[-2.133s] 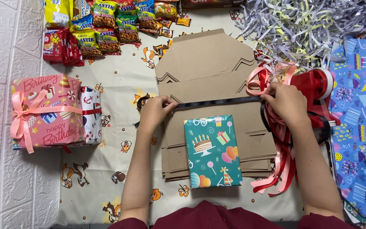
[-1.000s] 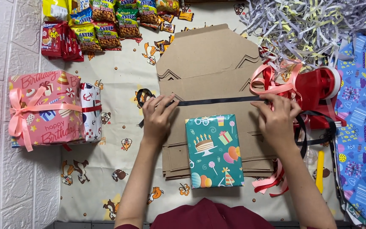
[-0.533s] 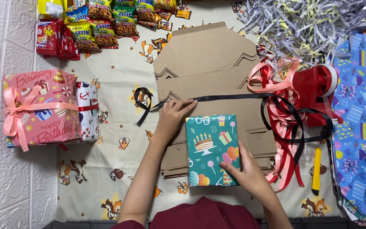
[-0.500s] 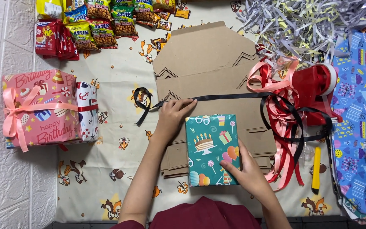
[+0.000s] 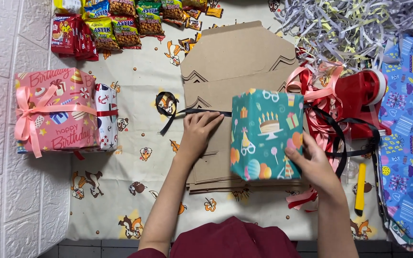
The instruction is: Wrapping a small gift box with decorative paper and finishing it by tying a black ribbon.
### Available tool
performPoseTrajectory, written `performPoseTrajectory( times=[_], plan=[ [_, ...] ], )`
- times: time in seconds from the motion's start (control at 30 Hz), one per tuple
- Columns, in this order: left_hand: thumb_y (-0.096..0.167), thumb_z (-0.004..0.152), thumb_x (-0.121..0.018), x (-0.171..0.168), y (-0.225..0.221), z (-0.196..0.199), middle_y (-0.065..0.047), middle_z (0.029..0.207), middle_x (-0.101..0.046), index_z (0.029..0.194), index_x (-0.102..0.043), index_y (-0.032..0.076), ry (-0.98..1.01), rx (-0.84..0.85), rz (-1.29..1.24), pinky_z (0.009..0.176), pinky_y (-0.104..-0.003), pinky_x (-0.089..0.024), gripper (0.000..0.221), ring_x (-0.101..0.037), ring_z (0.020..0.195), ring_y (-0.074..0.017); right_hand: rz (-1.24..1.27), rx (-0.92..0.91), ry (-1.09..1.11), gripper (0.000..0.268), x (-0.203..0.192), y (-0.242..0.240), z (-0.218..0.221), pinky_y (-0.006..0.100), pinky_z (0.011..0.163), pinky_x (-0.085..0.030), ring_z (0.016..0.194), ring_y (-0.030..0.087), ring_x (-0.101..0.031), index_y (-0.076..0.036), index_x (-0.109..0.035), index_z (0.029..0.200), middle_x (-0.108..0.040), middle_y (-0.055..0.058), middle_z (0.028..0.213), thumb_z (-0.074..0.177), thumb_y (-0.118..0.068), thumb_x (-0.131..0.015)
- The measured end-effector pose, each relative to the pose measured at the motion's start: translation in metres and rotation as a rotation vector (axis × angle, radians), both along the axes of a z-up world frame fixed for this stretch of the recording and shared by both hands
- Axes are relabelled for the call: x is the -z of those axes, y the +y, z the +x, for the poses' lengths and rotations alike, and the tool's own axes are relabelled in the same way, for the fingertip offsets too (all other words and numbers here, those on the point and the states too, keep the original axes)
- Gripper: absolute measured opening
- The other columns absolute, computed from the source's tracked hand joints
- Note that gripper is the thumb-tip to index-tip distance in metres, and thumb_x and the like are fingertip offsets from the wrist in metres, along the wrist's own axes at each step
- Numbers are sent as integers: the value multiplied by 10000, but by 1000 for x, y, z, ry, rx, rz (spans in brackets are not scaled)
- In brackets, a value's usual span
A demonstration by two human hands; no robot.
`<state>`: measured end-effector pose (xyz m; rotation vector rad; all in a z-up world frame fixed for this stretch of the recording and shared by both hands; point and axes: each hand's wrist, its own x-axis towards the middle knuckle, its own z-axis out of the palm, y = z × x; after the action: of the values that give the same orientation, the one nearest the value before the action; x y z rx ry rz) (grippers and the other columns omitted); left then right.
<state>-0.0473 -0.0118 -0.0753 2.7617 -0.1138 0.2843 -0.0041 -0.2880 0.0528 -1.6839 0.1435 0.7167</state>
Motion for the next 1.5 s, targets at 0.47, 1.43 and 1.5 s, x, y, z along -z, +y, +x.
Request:
performPoseTrajectory(
  times=[0.47, 1.43, 1.5],
  plan=[
    [191, 948, -501, 2, 7, 1, 90, 1137, -603, 1209, -589, 294, -18, -63, -168, 1006, -367, -293, 293, -522, 1074, -139, -369, -235, -255, 714, 14, 23, 52, 576, 982, -384, 1193, 455, -488, -74, -420, 1412, -543, 242, 1280, 849, -476, -595],
    [153, 926, -687, -193, 102, -4, -48, 966, -437, 897, -667, 268, -194, -21, 345, 1025, -563, -219, 121, -449, 950, -319, -778, -597, -759, 112, -23, -112, 120, 339, 781, -495, 873, 182, -646, -82, -662, 959, -689, 41, 954, 847, -80, -667],
    [155, 924, -694, -195, 104, -5, -48, 980, -451, 900, -676, 254, -198, -15, 350, 1035, -564, -200, 104, -443, 965, -316, -952, -594, -848, 73, -2, -133, 126, 362, 856, -348, 959, 171, -602, -180, -666, 927, -648, -18, 1002, 872, -133, -655]
  ],
)
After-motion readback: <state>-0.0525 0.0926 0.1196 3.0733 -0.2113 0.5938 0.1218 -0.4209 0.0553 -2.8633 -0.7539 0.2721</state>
